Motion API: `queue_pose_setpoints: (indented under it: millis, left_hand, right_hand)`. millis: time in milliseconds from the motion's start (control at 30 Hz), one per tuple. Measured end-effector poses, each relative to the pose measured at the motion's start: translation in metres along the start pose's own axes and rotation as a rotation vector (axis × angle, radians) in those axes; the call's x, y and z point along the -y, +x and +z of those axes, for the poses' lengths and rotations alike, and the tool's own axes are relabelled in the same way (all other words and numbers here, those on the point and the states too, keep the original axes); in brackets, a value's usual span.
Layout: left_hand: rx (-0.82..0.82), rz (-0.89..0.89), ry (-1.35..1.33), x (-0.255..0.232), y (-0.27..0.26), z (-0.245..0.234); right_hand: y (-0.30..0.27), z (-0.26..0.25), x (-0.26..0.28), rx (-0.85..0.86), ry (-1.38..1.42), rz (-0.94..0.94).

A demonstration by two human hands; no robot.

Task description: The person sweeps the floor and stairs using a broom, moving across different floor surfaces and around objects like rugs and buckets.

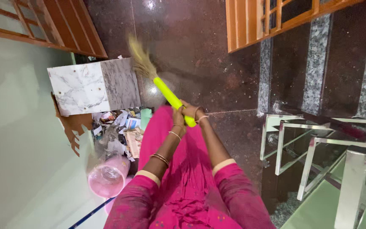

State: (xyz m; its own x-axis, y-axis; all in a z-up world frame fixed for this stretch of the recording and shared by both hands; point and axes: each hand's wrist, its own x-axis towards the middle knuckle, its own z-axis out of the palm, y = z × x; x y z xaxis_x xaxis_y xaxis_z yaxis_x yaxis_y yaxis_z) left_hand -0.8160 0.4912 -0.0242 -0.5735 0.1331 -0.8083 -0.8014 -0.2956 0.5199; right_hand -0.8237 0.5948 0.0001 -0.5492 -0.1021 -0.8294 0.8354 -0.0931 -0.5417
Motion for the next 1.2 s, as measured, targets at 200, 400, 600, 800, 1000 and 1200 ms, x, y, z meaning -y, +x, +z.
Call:
queue_pose_setpoints:
  millis: [200,400,600,800,1000,1200]
  left_hand:
    - [0.117,0.131,0.157,0.024,-0.029,0.06]
    - [0.319,0.158,0.287,-0.003,0.021,0.107]
    - [0.284,-0.024,0.278,-0.095,0.113,0.151]
    - [0.132,-0.165,-0.188,-0.195,0.145,0.101]
    - [-0.112,0.185,-0.095,-0.246,0.178,0.098]
    - [-0.125,0.304,0.133,-0.231,0.149,0.142]
  right_hand:
    - [-0.069,-0.054,-0.004,-0.073,0.25,-0.157]
    - [-0.021,-0.079,-0.002,-0.433,0.289,-0.475]
    - [0.068,-0.09,0.095,-0.542,0.551,-0.115]
    - [0.164,-0.04,0.175,-0.338,-0.109,-0.366]
    - [0.201,-0.023,0.249,0.029,-0.215,-0.414]
    - [0.139,-0.076,0.28,0.125,0.002,-0.137]
